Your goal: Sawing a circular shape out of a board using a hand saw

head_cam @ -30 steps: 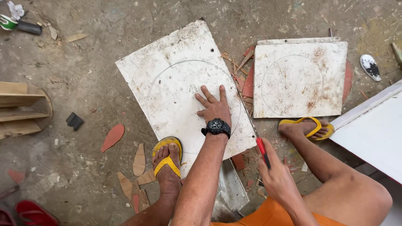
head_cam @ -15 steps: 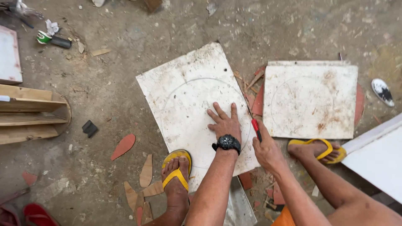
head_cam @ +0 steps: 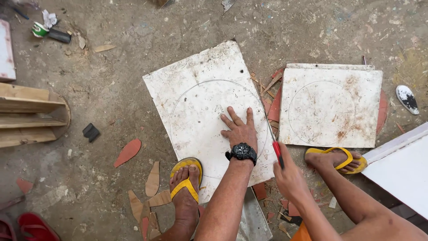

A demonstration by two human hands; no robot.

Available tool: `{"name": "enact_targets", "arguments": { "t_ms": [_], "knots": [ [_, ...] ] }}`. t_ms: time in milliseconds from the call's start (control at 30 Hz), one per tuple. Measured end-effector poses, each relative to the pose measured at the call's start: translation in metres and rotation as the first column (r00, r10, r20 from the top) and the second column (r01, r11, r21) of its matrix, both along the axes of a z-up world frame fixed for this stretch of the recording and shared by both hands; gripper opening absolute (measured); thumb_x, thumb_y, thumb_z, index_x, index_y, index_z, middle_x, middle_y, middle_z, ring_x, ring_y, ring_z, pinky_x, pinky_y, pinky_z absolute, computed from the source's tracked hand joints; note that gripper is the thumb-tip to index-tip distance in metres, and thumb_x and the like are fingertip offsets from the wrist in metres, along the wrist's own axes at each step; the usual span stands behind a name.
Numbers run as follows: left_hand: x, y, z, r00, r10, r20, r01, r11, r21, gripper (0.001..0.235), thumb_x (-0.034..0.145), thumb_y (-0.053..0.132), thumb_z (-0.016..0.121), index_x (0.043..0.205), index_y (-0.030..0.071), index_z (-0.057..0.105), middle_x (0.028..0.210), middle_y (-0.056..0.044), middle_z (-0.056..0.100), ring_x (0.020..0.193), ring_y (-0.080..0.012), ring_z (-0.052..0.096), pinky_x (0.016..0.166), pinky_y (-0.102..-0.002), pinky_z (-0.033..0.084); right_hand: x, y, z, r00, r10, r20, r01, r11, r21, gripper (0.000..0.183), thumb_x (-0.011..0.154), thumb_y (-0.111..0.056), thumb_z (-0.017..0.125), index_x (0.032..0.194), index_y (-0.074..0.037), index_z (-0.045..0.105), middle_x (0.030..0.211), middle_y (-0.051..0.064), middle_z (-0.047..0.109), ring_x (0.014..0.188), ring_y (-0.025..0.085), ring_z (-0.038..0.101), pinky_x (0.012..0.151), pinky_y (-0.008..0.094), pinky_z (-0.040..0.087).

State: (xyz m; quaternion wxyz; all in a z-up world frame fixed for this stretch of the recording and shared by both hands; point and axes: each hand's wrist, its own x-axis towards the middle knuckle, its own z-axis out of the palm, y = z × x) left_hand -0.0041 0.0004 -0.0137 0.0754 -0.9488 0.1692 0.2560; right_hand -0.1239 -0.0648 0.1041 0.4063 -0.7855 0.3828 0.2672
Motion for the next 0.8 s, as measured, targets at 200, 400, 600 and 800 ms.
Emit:
{"name": "enact_targets", "arguments": {
  "t_ms": [200,400,600,800],
  "knots": [
    [0.000,0.001,-0.011,0.997,0.038,-0.067,-0.046,0.991,-0.129,0.080,0.099,0.002,0.054,0.166,0.022,0.014,0.162,-0.044,0.001,0.146,-0.0697,0.009,0.097,-0.076,0.041,0.013,-0.004,-0.016,0.983,0.051,0.175,-0.048,0.999,-0.020,0.062,0.103,-0.014,0.039,0.163,-0.019,0.022,0.152,0.036,0.038,0.129,0.056,0.051,0.107,0.070,0.043],
    [-0.001,0.003,-0.008,0.998,0.032,-0.054,-0.039,0.990,-0.133,0.075,0.101,0.002,0.049,0.166,0.022,0.015,0.162,-0.044,0.003,0.145,-0.0703,0.011,0.096,-0.076,0.041,-0.051,0.012,0.061,0.995,-0.061,-0.080,0.064,0.997,0.045,0.068,0.098,-0.032,0.041,0.162,-0.036,0.019,0.154,0.025,0.042,0.126,0.054,0.056,0.107,0.072,0.045],
    [-0.002,0.002,-0.006,0.998,0.039,-0.040,-0.044,0.990,-0.134,0.073,0.102,0.003,0.047,0.165,0.023,0.016,0.162,-0.044,0.003,0.145,-0.0696,0.012,0.096,-0.076,0.042,-0.023,0.001,0.065,0.993,-0.019,-0.119,0.025,0.998,0.049,0.066,0.100,-0.026,0.043,0.162,-0.031,0.022,0.158,0.021,0.039,0.134,0.049,0.051,0.109,0.069,0.044],
    [0.001,0.004,-0.005,0.997,0.026,-0.076,-0.037,0.988,-0.147,0.078,0.101,0.000,0.048,0.166,0.020,0.011,0.161,-0.046,-0.002,0.145,-0.0713,0.007,0.097,-0.077,0.041,0.037,-0.022,-0.013,0.996,0.036,0.081,-0.039,0.998,0.041,0.065,0.103,-0.019,0.041,0.164,-0.026,0.018,0.152,0.032,0.040,0.133,0.052,0.048,0.109,0.068,0.042]
  ]
}}
